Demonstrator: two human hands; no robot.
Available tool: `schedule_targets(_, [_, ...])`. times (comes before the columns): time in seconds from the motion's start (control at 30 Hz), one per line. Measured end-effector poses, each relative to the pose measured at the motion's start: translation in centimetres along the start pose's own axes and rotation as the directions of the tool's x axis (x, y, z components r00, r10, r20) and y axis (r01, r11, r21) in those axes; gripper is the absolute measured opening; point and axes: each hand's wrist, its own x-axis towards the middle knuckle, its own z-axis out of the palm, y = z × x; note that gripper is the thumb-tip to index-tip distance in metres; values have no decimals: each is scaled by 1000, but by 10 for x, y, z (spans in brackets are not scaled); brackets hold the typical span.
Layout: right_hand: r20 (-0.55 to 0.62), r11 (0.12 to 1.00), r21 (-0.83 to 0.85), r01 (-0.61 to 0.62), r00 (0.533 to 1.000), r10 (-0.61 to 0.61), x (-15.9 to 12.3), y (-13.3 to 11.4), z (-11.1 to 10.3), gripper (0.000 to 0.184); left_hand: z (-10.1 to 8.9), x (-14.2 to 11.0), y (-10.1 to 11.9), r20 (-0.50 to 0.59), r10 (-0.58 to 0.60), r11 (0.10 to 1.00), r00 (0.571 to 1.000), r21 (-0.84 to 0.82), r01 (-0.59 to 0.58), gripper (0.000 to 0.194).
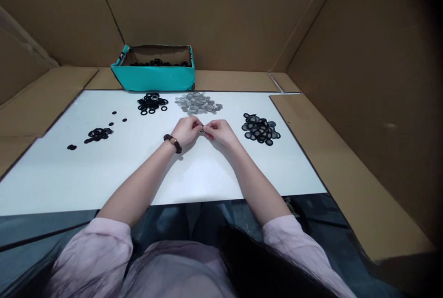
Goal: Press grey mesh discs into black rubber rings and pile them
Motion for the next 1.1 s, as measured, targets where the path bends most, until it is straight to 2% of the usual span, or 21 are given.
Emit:
schedule_targets(0.1, [64, 999, 29, -23, 998, 22, -3, -6, 1, 18, 1, 1, 1, -21, -55, 998, 998, -29, 54, 19])
schedule_targets(0.3, [-9, 987, 158, -32, 999, 34, -8, -8, 12, 25, 12, 0, 7, -139, -159, 981, 977, -137, 140, 15])
schedule_targets(0.4, [-16, 986, 159, -53, 998, 56, -5, -5, 12, 30, 15, 0, 6, -150, -184, 967, 971, -205, 152, 13])
schedule_targets(0.53, [-6, 999, 4, 44, 999, -44, -1, -6, 7, 23, 7, 2, 2, 2, -167, 941, 986, -299, 160, 11])
schedule_targets(0.6, [42, 995, -58, 87, 996, -85, 0, -7, 6, 19, 0, 2, 0, 98, -140, 931, 985, -325, 165, 10])
schedule_targets(0.73, [170, 990, -95, 105, 982, -88, -2, -11, 4, 19, -13, 2, -2, 238, -88, 920, 967, -353, 170, 12])
schedule_targets(0.9, [237, 996, -75, 41, 971, -22, -7, -17, 0, 16, -15, 2, -4, 296, -31, 918, 955, -370, 145, 15])
schedule_targets(1.1, [307, 1000, 18, 2, 952, -7, -9, -18, -5, 27, -17, 1, -4, 327, -12, 925, 945, -355, 135, 13])
